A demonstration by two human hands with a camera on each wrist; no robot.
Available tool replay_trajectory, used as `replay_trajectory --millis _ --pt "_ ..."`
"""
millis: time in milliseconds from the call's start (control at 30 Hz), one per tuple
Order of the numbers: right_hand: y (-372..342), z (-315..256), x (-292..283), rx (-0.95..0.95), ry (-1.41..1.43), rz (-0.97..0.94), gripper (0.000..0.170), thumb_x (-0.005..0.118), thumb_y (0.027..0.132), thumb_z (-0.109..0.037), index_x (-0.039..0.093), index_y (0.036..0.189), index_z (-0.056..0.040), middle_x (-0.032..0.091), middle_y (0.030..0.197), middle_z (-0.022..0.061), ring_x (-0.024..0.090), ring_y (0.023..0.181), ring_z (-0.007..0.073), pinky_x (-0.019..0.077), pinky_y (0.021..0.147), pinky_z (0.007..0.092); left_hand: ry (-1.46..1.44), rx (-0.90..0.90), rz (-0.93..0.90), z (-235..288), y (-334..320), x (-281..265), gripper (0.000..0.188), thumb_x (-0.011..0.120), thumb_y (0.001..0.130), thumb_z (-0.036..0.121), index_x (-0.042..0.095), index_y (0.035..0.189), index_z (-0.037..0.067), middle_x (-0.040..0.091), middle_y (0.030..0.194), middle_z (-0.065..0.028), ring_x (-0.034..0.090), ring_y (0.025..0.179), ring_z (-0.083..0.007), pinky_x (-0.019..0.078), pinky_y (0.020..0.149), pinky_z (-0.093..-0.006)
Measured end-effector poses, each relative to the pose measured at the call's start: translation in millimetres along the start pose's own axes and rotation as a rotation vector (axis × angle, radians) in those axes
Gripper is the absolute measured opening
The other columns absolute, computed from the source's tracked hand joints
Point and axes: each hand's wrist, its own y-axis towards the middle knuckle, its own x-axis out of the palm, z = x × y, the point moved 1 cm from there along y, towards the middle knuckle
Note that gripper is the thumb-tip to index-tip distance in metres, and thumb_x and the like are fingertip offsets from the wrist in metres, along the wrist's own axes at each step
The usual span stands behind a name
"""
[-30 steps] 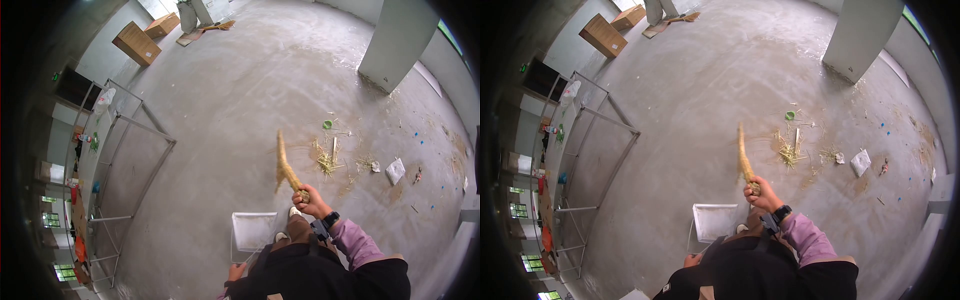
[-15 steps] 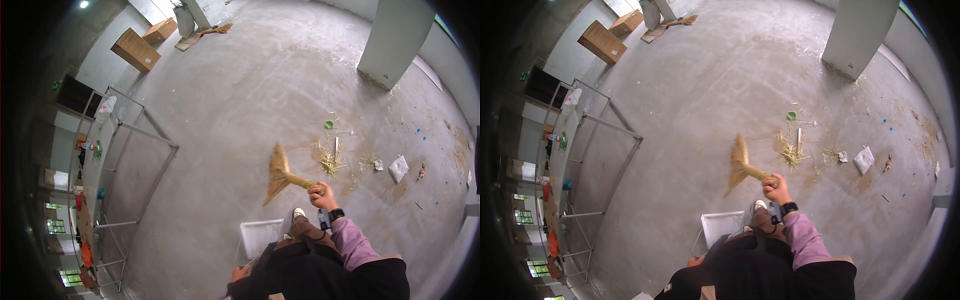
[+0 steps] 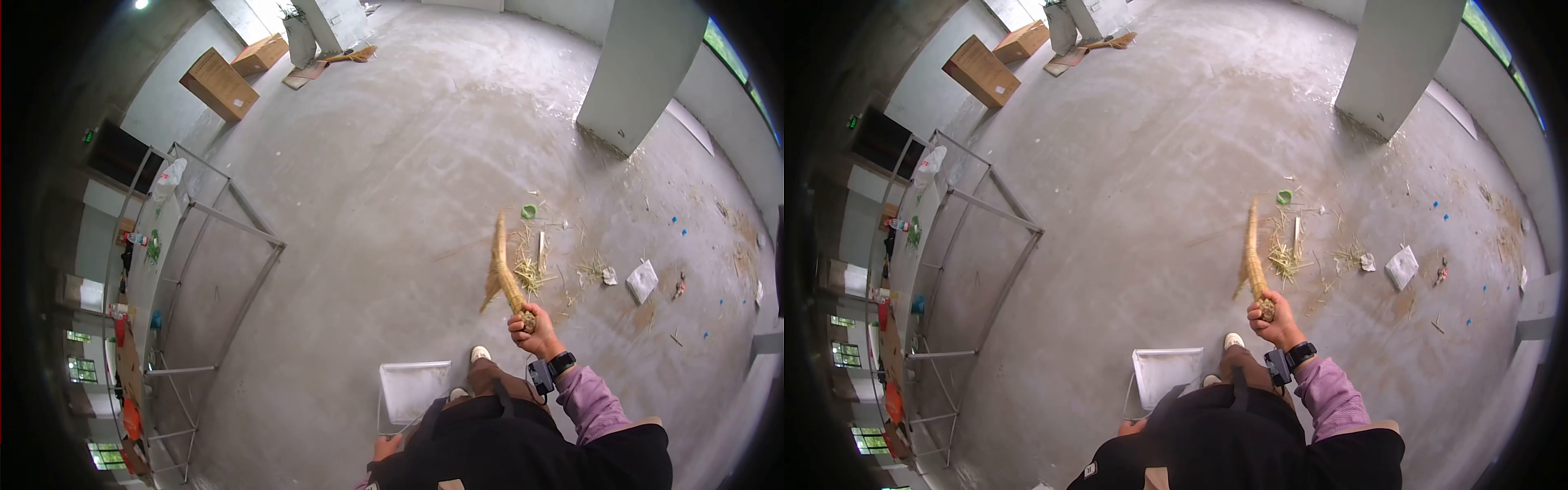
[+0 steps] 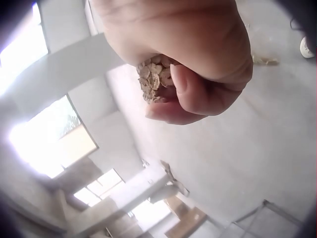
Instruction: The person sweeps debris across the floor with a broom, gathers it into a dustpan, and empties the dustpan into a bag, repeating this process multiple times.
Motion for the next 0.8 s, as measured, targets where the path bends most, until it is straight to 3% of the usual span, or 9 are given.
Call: replay_trajectory --millis 167,367,633,800 --pt "30.7 22.8 7.4 0.209 0.056 -0.121 0.021 0.053 0.078 -0.027 0.042 0.073 -0.0086 0.046 0.065 0.0002 0.044 0.052 0.0095 0.0241 0.035 0.02 -0.008 -0.001 0.024 13.0 -6.2 0.0 0.043 0.065 0.071 0.039 0.062 0.075 -0.004 0.062 0.07 -0.0131 0.059 0.065 -0.0212 0.0442 0.061 -0.0344" --pt "85.9 42.0 16.2 0.284 0.156 -0.021 0.02 0.053 0.078 -0.024 0.042 0.077 -0.0071 0.043 0.063 -0.0022 0.042 0.049 0.0072 0.0231 0.036 0.0201 0.059 0.023 0.031 26.0 -11.3 -6.6 0.042 0.066 0.071 0.038 0.062 0.075 -0.003 0.062 0.069 -0.0123 0.058 0.064 -0.0208 0.044 0.061 -0.0334" --pt "15.1 -37.0 -41.3 -0.065 0.409 -0.016 0.018 0.053 0.077 -0.021 0.042 0.076 -0.0072 0.044 0.061 -0.0022 0.041 0.046 0.0065 0.0227 0.034 0.0196 -0.004 0.0 0.055 28.9 -28.9 -0.1 0.043 0.065 0.072 0.038 0.061 0.075 -0.005 0.061 0.068 -0.0124 0.057 0.063 -0.0202 0.0436 0.06 -0.0331" --pt "-24.1 -62.6 -34.4 -0.243 0.344 -0.021 0.019 0.052 0.078 -0.023 0.042 0.076 -0.0075 0.045 0.062 -0.0034 0.042 0.046 0.0062 0.0235 0.034 0.0191 0.034 -0.02 0.029 29.8 -21.1 5.8 0.043 0.065 0.073 0.037 0.061 0.077 -0.006 0.062 0.071 -0.0154 0.058 0.066 -0.0219 0.0439 0.062 -0.035"
